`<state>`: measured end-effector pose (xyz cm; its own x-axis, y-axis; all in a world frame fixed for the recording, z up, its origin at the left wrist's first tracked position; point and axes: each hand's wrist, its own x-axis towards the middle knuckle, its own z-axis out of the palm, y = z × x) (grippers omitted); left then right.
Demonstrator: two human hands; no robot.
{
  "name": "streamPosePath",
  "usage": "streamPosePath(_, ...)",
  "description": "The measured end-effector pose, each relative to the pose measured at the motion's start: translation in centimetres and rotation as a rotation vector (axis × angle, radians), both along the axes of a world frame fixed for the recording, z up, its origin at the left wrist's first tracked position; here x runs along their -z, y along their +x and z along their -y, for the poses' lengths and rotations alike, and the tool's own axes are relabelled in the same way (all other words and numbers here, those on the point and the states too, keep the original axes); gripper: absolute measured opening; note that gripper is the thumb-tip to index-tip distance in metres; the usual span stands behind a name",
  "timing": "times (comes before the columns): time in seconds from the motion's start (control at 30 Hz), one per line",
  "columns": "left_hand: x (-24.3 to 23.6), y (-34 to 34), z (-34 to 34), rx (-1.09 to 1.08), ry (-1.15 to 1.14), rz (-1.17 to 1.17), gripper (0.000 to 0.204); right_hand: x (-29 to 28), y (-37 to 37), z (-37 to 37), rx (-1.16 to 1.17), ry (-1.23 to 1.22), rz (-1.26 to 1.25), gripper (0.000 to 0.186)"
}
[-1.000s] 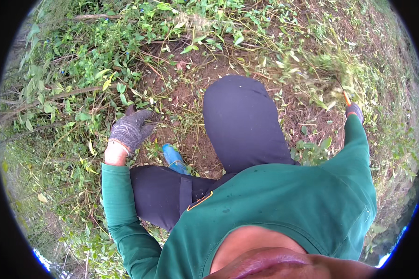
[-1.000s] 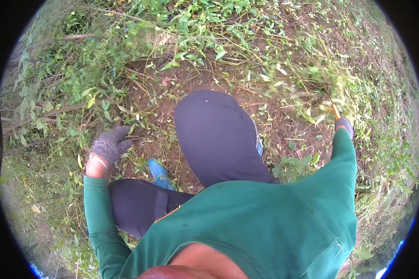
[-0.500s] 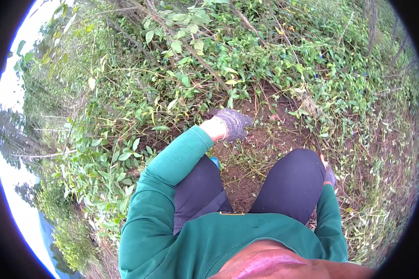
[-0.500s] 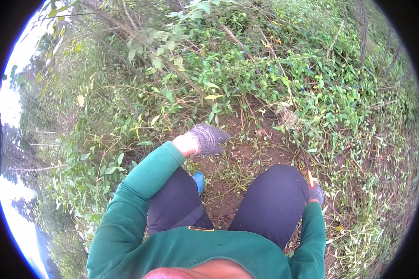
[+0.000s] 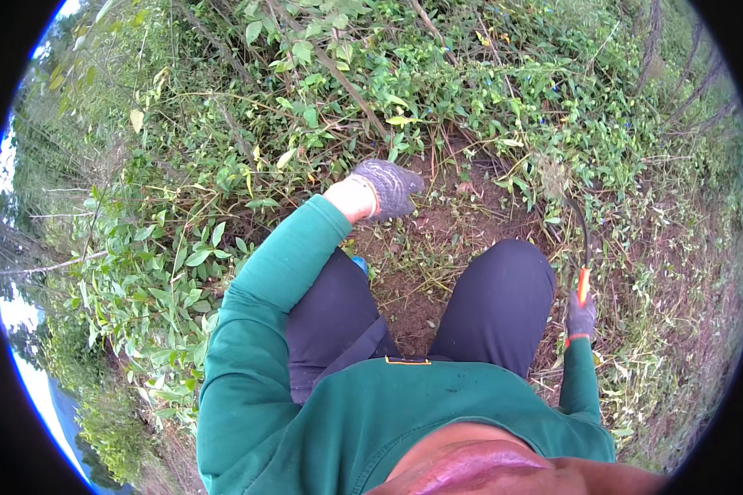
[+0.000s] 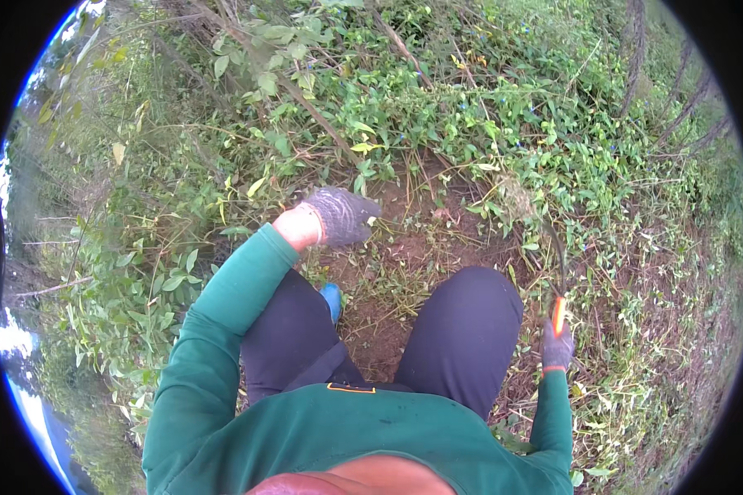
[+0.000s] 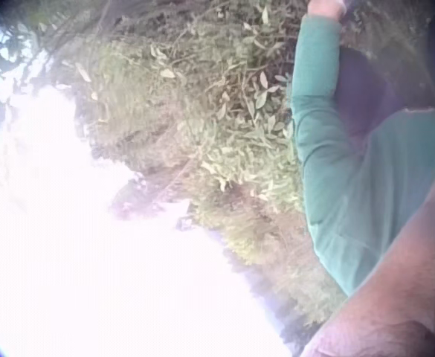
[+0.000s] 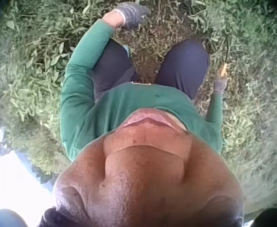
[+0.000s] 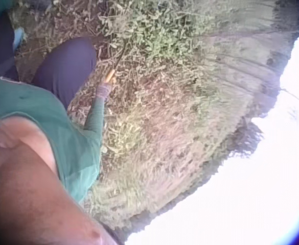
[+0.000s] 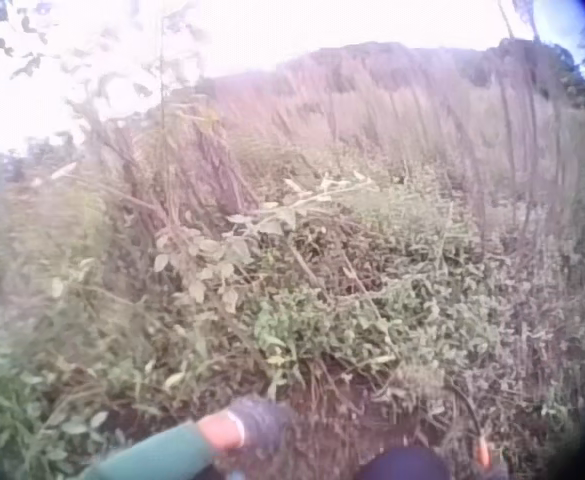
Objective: The person kneels on the ground and uses a sickle to cut and clear vegetation, including small branches and weeds. The person gathers the cut plant material and moves it aside.
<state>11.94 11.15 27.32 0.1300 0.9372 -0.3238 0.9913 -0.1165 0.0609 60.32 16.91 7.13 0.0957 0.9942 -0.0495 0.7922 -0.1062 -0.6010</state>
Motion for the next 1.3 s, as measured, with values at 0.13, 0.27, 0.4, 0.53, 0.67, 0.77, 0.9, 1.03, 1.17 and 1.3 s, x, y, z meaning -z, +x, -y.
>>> streamPosePath(0.13,-0.7,2.5,0.0,0.1,0.064,-0.007,0.041,-6.2,-13.8,-6.8,-0.5,0.168,-0.264,0.03)
streamPosePath(0.27,-0.5,3.2,1.1,0.083,0.081,0.026,0.032,-17.9,-28.3,-7.3,-0.805,0.653,-0.391,0.023)
streamPosePath(0.4,-0.1,1.3,1.9,0.077,-0.007,-0.074,0.036,-23.7,-38.8,-5.7,-0.824,0.904,-0.79,0.021)
streamPosePath(0.53,-0.7,0.0,2.1,0.012,-0.083,-0.149,0.037,-16.2,-45.2,-7.5,-0.731,0.437,-0.493,0.025)
streamPosePath(0.67,-1.2,-0.6,1.7,0.062,0.029,-0.095,0.038,-2.2,-43.4,-16.1,-1.199,0.167,0.556,0.038)
streamPosePath(0.77,-1.7,-1.9,4.9,-0.036,0.003,-0.072,0.035,-8.6,-44.5,-9.4,-0.688,-0.413,-0.237,0.038)
streamPosePath(0.9,-1.8,-1.4,4.0,0.016,0.128,0.003,0.033,-9.6,-43.3,-10.3,-0.53,0.024,-0.693,0.036)
streamPosePath(1.03,-2.5,-1.3,4.2,-0.011,0.111,0.002,0.027,-12.8,-43.8,-5.9,-0.623,-0.117,-0.749,0.032)
streamPosePath(1.17,-2.3,-1.4,4.0,-0.083,0.162,-0.018,0.024,-11.4,-45.9,-4.3,-0.62,-0.152,-0.796,0.035)
streamPosePath(1.3,-1.6,-1.8,3.4,-0.149,0.303,-0.051,0.026,-7.6,-46.6,-3.6,-0.665,-0.535,-1.074,0.031)
